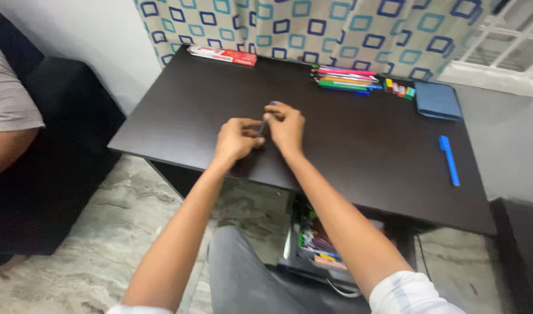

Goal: The person repeatedly takes pens and markers from an open drawer and places them in a neat stack on the desk surface. They handle items one at a time, aligning them into a growing pile.

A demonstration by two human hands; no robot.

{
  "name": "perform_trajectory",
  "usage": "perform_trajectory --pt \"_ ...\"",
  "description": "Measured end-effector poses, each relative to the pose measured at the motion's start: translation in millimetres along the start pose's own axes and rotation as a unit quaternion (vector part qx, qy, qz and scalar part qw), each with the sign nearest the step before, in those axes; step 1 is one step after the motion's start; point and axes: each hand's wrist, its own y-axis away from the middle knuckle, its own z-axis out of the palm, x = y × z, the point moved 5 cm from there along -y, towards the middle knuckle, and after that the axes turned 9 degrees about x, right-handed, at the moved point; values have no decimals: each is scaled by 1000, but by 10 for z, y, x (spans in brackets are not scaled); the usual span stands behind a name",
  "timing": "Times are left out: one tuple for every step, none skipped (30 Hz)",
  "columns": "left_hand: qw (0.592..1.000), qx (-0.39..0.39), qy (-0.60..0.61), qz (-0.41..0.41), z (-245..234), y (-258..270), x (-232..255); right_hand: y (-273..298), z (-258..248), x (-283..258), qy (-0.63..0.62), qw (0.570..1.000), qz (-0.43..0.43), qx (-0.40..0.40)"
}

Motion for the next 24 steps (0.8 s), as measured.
perform_trajectory --pt "1000 16 -20 -8 -145 -59 -90 -6 201 -35 -17 999 -18 -20" --pt "999 32 -33 -2 -299 -137 -163 -6 407 -70 -34 998 -36 -41" --pt "998 46 -47 -3 -446 -152 -268 58 587 -79 -50 995 -49 -65" --pt "996 60 -62 -4 -577 -163 -366 98 743 -76 -47 994 -53 -79" --pt "994 81 -72 5 -723 -186 -444 118 922 -96 -47 993 -58 -92" --pt "991 102 -82 15 -860 -213 -510 132 1093 -124 -47 991 -63 -105" --pt "988 122 -91 24 -975 -242 -561 139 1234 -150 -28 992 -64 -110" --pt "985 138 -98 22 -1089 -273 -615 143 1365 -182 -9 991 -65 -114" --pt "983 154 -102 21 -1174 -295 -667 145 1455 -201 12 990 -68 -119" --pt "979 170 -107 19 -1241 -310 -713 152 1536 -241 9 988 -81 -130" --pt "978 184 -103 12 -1286 -331 -750 140 1602 -293 7 986 -95 -140" --pt "975 198 -98 5 -1329 -349 -786 136 1650 -345 5 982 -110 -150" --pt "973 212 -94 -2 -1364 -364 -827 132 1694 -391 38 977 -129 -164" --pt "969 225 -98 -2 -1373 -359 -860 126 1734 -438 70 970 -149 -178" --pt "965 240 -102 0 -1368 -352 -882 110 1770 -491 102 962 -170 -190" --pt "961 255 -107 3 -1369 -341 -908 109 1806 -516 113 958 -160 -210" --pt "957 271 -104 22 -1367 -331 -924 122 1844 -529 125 954 -149 -229" --pt "952 286 -101 42 -1350 -320 -937 135 1879 -533 137 949 -138 -248" --pt "946 301 -98 62 -1332 -314 -942 141 1890 -553 146 944 -156 -250" --pt "945 304 -106 65 -1317 -321 -958 151 1897 -564 155 939 -173 -252" --pt "944 303 -115 69 -1311 -319 -970 172 1900 -569 164 935 -188 -252" --pt "942 302 -123 74 -1306 -310 -974 201 1900 -570 154 935 -194 -255" --pt "938 309 -132 88 -1298 -319 -947 178 1877 -564 148 934 -203 -254" --pt "932 317 -141 103 -1309 -294 -920 149 1847 -558 141 933 -212 -253"
